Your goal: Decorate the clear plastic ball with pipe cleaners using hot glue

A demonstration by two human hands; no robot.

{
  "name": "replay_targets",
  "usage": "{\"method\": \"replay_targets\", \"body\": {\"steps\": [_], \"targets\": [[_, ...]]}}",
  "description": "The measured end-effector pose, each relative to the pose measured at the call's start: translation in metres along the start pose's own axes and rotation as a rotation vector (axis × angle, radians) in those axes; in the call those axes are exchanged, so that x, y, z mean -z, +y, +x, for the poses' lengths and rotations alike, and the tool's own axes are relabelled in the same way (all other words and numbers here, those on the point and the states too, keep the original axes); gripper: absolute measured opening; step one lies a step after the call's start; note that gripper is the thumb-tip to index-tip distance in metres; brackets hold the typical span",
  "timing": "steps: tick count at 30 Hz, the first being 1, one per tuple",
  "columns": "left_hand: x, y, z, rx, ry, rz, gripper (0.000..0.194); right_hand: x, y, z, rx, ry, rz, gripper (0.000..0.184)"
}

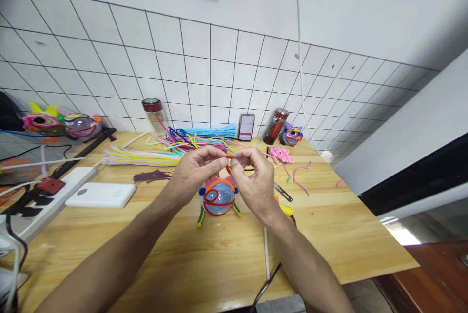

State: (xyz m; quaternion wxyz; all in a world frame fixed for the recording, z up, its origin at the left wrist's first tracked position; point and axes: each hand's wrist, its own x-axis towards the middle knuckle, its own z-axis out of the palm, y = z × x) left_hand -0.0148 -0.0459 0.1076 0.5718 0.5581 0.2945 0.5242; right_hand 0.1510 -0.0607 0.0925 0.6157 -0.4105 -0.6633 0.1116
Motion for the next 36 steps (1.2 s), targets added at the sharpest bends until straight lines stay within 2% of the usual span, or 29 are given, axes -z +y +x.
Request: {"method": "replay_targets", "body": {"steps": [16,36], "targets": [[0.0016,0.0046,0.0004,0.053,-0.036,-0.025,0.024,-0.0002,0.0007,-0.0003,0.04,0.014,-0.012,0.008],[0.0008,0.0085,0.0,0.06,-0.066,-0.029,0.021,0.001,-0.003,0.0008,0.016,0.006,-0.025,0.007]]}}
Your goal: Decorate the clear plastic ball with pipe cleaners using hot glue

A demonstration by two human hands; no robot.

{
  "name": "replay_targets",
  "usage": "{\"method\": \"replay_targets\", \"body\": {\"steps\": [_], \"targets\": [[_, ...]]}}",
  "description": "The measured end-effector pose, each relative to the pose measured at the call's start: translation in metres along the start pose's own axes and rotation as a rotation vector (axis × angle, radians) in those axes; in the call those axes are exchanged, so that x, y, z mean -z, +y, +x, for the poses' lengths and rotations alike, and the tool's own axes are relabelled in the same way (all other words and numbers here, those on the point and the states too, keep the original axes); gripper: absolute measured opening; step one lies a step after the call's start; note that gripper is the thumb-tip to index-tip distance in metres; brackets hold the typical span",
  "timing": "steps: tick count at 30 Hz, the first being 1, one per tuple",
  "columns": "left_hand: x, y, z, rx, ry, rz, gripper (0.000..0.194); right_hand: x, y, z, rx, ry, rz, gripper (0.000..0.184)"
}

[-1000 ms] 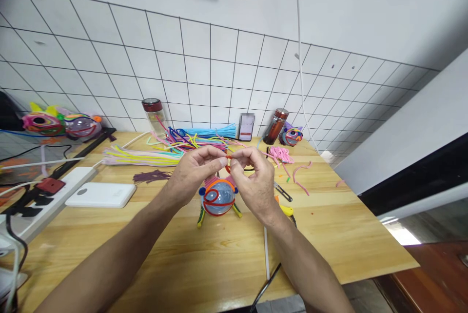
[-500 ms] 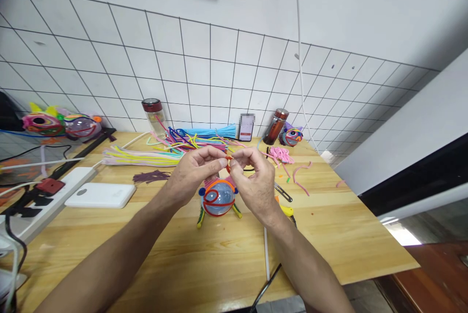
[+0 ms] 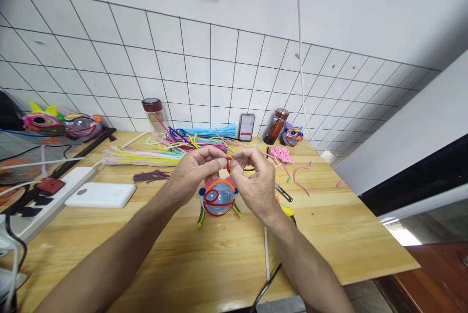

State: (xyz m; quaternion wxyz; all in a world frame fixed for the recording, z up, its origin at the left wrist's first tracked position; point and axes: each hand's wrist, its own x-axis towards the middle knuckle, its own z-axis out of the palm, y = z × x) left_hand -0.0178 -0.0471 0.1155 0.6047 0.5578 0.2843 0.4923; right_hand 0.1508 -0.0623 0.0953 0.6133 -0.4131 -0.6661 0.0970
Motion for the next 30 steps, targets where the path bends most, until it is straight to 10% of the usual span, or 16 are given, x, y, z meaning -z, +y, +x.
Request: {"method": "replay_targets", "body": {"steps": [30], "targets": [[0.0019,-0.0036,0.0006,-0.008,0.002,0.012,0.027,-0.0005,-0.0011,0.0004,0.003,-0.012,-0.007,0.006]]}}
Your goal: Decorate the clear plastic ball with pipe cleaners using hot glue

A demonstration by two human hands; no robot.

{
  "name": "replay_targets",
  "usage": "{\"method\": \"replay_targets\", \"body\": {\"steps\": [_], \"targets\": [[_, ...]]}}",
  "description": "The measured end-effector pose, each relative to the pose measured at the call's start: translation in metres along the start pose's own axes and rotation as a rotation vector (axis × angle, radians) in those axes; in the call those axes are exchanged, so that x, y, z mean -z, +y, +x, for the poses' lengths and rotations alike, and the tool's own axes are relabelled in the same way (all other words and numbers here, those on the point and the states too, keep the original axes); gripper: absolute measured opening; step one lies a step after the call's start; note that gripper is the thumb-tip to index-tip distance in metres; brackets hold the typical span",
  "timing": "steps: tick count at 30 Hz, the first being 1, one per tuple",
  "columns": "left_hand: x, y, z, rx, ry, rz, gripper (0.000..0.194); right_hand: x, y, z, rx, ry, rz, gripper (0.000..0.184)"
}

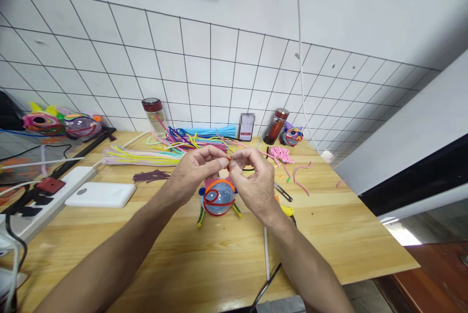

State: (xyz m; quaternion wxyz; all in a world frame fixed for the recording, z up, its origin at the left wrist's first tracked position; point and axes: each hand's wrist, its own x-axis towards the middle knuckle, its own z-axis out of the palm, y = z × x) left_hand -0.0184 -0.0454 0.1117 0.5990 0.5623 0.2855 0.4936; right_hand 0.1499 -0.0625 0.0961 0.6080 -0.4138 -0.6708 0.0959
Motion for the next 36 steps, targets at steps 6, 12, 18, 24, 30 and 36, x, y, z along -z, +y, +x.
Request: {"method": "replay_targets", "body": {"steps": [6,12,18,24,30,36], "targets": [[0.0011,-0.0013,0.0005,-0.009,0.001,0.029,0.028,-0.0001,-0.0011,0.0008,0.004,-0.005,-0.003,0.005],[0.0007,-0.0014,0.0012,0.013,0.006,0.017,0.03,0.0001,-0.0026,0.002,-0.012,-0.015,0.025,0.006],[-0.0005,0.0002,0.0002,0.034,0.012,0.011,0.027,0.0004,-0.0011,0.0016,-0.028,-0.027,0.04,0.007],[-0.0023,0.0018,-0.0003,0.029,0.041,0.005,0.024,0.0014,0.002,-0.0008,-0.074,-0.029,0.091,0.008],[0.0002,-0.003,0.0024,0.04,0.107,-0.023,0.028,0.0037,0.005,-0.002,-0.127,-0.039,0.177,0.015],[0.0023,-0.0057,0.0047,0.004,0.129,-0.086,0.027,0.0045,0.005,-0.0014,-0.086,-0.057,0.149,0.014]]}}
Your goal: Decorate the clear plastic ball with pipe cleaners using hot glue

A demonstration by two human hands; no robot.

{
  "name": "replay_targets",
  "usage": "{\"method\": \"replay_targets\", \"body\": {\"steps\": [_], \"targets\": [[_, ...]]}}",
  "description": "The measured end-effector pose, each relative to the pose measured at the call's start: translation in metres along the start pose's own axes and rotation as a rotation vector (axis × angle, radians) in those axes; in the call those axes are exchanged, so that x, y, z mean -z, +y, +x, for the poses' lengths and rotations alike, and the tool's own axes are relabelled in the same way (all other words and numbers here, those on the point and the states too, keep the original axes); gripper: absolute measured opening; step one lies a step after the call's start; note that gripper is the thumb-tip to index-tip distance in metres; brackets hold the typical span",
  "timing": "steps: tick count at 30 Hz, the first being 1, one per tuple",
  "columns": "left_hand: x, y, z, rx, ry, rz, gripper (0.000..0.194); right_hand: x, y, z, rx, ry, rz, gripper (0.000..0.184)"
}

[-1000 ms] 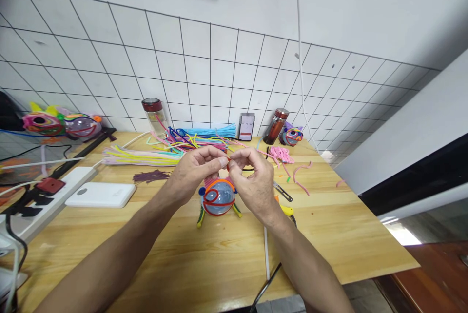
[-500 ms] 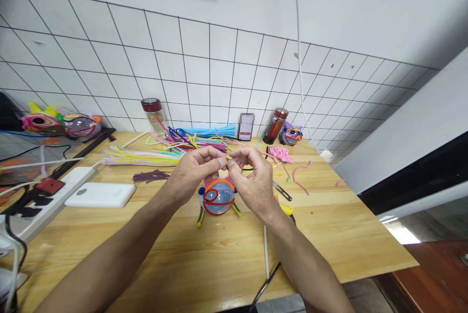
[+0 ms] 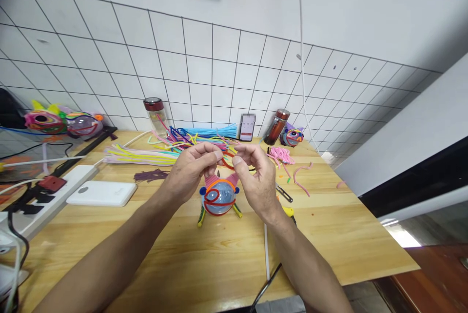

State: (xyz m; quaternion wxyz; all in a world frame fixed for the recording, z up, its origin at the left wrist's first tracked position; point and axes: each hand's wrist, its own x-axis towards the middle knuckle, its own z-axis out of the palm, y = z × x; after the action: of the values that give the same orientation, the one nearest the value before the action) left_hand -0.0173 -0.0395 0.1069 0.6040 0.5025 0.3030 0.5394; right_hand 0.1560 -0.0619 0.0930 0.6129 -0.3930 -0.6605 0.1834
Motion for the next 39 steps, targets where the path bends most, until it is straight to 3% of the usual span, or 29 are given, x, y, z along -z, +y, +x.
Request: {"method": "replay_targets", "body": {"steps": [13,24,39], "targets": [[-0.0029,0.0028,-0.0015,0.058,-0.016,-0.052,0.031,-0.0049,-0.0048,-0.0005,0.309,0.015,-0.328,0.018],[-0.0049,0.0022,-0.0002,0.114,0.0,-0.274,0.034,-0.0047,-0.0012,0.004,0.584,-0.022,-0.446,0.048],[0.0002,0.0043,0.0003,0.093,-0.043,-0.166,0.032,0.0027,0.0023,0.0076,0.657,-0.068,-0.535,0.034]]}}
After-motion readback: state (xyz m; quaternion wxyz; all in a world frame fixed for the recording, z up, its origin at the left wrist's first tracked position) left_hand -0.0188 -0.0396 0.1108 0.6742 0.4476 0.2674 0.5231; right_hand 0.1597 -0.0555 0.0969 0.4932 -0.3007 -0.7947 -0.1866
